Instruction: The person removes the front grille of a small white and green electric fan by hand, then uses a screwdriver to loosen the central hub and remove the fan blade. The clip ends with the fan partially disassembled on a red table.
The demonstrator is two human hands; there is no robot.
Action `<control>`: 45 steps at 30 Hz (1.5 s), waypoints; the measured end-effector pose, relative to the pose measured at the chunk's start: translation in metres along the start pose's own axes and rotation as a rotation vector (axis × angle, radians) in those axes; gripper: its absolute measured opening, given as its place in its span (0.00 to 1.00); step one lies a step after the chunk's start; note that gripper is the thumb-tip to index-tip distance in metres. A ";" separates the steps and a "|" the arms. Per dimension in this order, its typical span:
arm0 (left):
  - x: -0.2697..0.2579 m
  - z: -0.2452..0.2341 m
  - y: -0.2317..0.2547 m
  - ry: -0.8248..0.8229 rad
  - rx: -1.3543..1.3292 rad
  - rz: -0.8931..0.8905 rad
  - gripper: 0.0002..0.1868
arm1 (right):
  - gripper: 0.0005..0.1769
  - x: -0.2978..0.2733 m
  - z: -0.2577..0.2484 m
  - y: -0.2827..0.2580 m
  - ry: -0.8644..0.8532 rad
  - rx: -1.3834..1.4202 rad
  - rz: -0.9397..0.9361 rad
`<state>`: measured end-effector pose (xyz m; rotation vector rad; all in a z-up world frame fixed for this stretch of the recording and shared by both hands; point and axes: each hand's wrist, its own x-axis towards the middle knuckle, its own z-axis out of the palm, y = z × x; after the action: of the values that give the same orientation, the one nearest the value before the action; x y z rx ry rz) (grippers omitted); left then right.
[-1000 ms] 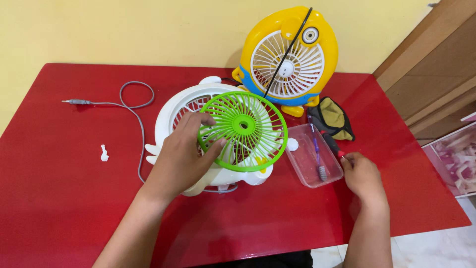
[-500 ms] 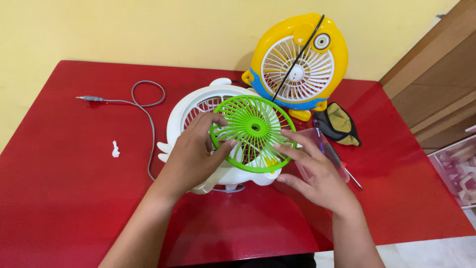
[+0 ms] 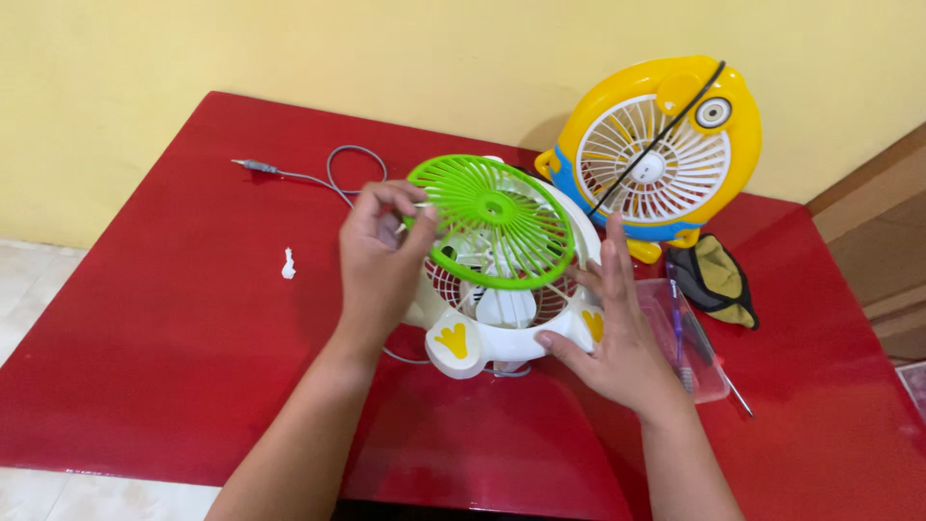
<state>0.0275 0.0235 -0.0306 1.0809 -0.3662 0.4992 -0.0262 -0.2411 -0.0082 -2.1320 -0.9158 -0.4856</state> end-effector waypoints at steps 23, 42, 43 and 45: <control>0.028 -0.116 -0.089 0.098 0.936 0.122 0.11 | 0.25 0.029 -0.010 0.004 -0.198 -0.004 0.309; 0.019 -0.076 -0.030 -0.030 0.578 -0.176 0.11 | 0.22 -0.023 -0.084 0.022 0.162 -0.142 0.489; 0.018 -0.074 -0.026 -0.081 0.450 -0.213 0.14 | 0.22 -0.035 -0.090 0.026 0.190 -0.186 0.569; 0.018 -0.068 -0.020 -0.207 0.279 -0.262 0.21 | 0.22 -0.058 -0.101 0.037 0.213 -0.291 0.686</control>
<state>0.0558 0.0809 -0.0652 1.4348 -0.3356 0.2076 -0.0430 -0.3611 0.0049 -2.4189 0.0345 -0.4899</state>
